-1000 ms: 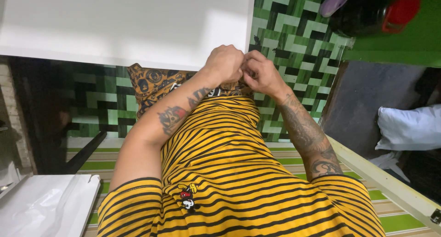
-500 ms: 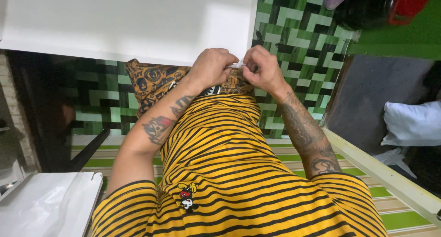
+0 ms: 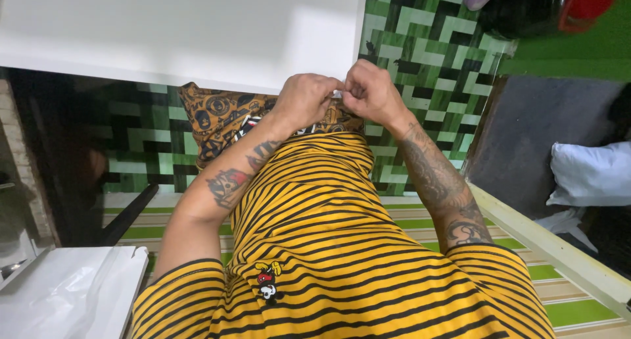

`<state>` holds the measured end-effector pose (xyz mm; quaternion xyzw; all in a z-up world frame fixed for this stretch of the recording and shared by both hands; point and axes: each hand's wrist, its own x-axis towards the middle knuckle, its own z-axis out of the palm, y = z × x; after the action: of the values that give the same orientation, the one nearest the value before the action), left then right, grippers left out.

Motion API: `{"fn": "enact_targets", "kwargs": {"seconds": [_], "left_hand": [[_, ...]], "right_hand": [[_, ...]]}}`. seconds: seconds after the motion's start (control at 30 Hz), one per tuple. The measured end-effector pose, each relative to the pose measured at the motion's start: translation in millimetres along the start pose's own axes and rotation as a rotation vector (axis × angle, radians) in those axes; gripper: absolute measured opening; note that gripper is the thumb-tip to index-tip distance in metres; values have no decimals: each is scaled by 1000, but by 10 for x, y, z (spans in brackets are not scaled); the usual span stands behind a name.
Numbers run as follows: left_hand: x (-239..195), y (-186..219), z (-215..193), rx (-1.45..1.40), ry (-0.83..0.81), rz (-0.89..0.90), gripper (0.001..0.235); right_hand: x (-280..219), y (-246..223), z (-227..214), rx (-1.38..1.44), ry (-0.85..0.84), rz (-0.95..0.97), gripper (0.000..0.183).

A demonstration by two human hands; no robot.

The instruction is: The person assembles a flat-packed pizza box by cutting open its plastic packaging, unfolding the cardboard, and folding the side flaps to form a rectangular container. They use scissors to open the package and then fold and secure the box flaps by hand.

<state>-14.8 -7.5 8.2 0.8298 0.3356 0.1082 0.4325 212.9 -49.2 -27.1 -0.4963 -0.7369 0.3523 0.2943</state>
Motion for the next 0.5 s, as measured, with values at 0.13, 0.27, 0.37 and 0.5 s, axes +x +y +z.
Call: {"fn": "enact_targets", "kwargs": {"seconds": [0.13, 0.27, 0.37, 0.5], "left_hand": [[-44, 4, -75, -20, -17, -3, 23], [-63, 47, -95, 2, -53, -25, 23], [-11, 214, -154, 108, -114, -38, 28], [-4, 83, 15, 150, -117, -6, 14]], "right_hand": [[-28, -104, -63, 139, 17, 54, 13], [-19, -281, -162, 145, -18, 22, 11], [20, -389, -208, 92, -101, -37, 19], [-69, -329, -172, -44, -110, -19, 15]]}}
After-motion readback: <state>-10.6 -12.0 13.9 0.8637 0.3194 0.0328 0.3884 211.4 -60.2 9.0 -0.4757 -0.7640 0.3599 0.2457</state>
